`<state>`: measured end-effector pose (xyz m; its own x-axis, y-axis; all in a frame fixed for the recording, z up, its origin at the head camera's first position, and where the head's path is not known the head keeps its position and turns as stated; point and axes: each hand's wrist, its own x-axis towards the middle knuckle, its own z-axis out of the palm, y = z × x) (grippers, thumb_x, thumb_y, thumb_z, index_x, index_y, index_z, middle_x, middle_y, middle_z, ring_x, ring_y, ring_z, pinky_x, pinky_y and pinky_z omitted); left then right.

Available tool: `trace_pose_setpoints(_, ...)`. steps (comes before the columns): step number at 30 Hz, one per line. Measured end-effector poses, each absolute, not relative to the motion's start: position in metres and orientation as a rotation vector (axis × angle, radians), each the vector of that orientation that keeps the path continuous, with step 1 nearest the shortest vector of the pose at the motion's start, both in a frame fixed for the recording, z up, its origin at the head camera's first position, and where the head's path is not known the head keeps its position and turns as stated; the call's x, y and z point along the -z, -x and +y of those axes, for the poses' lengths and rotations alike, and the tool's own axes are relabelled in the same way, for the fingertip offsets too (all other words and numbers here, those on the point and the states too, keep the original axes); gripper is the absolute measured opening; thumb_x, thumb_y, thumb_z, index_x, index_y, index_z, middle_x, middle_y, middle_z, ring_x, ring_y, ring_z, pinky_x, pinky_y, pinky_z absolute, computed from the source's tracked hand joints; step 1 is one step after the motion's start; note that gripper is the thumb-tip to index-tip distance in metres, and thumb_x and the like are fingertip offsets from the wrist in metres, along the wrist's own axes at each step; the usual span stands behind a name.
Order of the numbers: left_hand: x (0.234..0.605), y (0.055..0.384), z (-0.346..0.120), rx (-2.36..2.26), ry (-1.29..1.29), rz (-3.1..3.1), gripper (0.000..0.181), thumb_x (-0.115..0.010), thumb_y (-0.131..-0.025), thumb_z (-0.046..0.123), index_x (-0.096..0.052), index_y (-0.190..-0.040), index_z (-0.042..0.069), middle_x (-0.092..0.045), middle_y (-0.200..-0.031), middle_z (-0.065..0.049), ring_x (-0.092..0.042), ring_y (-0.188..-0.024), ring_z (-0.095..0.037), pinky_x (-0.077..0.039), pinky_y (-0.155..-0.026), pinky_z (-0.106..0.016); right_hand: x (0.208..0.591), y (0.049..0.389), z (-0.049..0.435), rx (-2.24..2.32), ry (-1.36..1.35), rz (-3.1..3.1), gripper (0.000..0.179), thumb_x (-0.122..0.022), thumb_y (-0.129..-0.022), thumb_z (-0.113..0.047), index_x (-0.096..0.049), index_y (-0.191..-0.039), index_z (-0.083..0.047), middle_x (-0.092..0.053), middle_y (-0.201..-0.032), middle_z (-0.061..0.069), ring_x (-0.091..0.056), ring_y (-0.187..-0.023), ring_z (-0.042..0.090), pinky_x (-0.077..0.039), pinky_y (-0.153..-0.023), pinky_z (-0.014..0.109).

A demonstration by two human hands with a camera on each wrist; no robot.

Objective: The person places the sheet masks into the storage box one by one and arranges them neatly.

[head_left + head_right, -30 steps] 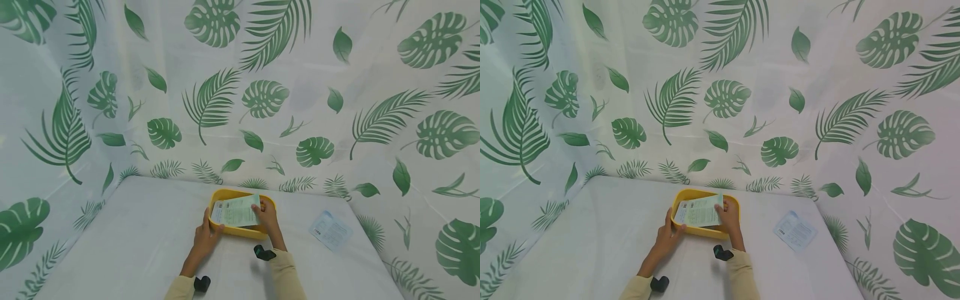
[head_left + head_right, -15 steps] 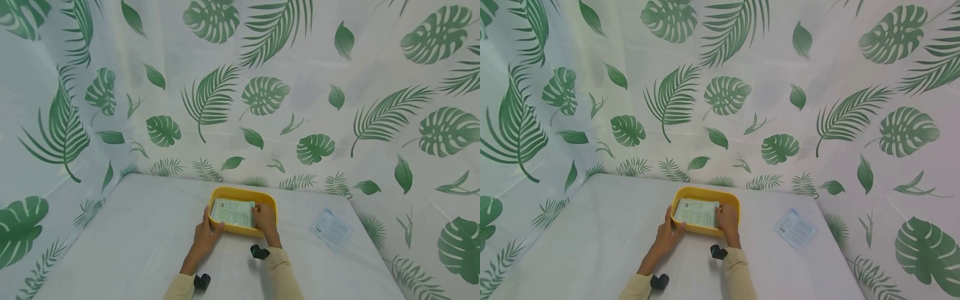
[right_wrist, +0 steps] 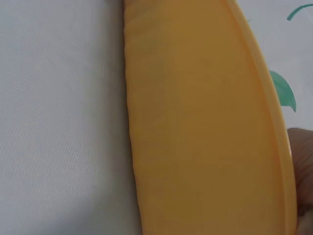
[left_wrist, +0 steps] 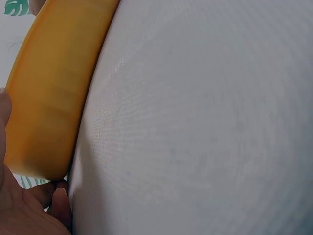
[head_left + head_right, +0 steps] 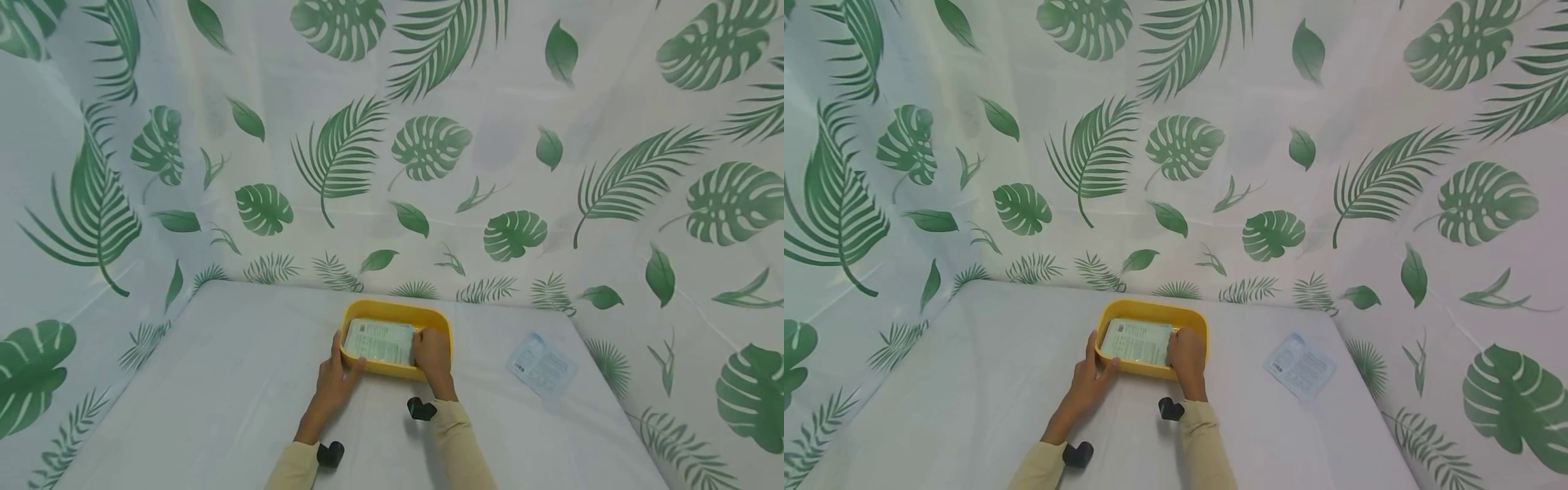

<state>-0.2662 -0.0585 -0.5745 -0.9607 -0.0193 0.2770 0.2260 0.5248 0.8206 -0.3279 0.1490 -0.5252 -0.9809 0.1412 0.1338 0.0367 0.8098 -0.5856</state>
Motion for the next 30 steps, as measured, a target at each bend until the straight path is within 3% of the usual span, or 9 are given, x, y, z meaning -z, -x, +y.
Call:
trace_pose_setpoints(11,0.5687,0.2687,-0.0595,1.452,0.113,-2.549,0.085,-0.06,-0.096,0.039,-0.012,-0.155,0.001,-0.04,-0.146,-0.033,-0.046,-0.13,-0.048,-0.037,-0.107,-0.058,0.5221,0.3328,0.1488,-0.763,-0.092,-2.821,0.023,-0.062,-0.095,-0.016,-0.071,-0.077,-0.005,-0.061,-0.066,0.003,-0.048,-0.057,0.014,-0.043,-0.056,0.03)
trace_pose_setpoints(19,0.5733,0.2658,-0.0571,1.468,0.134,-2.501,0.086,-0.059,-0.096,0.044,-0.014,-0.155,0.0,-0.041,-0.144,-0.037,-0.046,-0.127,-0.053,-0.037,-0.104,-0.061,0.5268,0.329,0.1469,-0.767,0.106,-2.903,0.036,-0.061,-0.096,-0.02,-0.059,-0.063,-0.006,-0.046,-0.055,0.001,-0.044,-0.051,0.015,-0.033,-0.049,0.026)
trace_pose_setpoints(23,0.5744,0.2612,-0.0549,1.429,0.145,-2.47,0.086,-0.056,-0.096,0.049,-0.015,-0.154,0.001,-0.044,-0.139,-0.039,-0.048,-0.122,-0.056,-0.04,-0.1,-0.061,0.5268,0.3257,0.1463,-0.75,0.108,-2.934,0.039,-0.061,-0.096,-0.02,-0.057,-0.059,-0.008,-0.045,-0.052,0.0,-0.045,-0.049,0.015,-0.032,-0.047,0.025)
trace_pose_setpoints(30,0.5726,0.2648,-0.0587,1.482,0.103,-2.561,0.086,-0.059,-0.096,0.043,-0.011,-0.156,0.004,-0.039,-0.148,-0.032,-0.041,-0.134,-0.049,-0.034,-0.108,-0.059,0.5243,0.325,0.1453,-0.771,0.092,-2.941,0.043,-0.061,-0.096,-0.022,-0.054,-0.056,-0.01,-0.044,-0.05,-0.001,-0.044,-0.047,0.014,-0.031,-0.045,0.024)
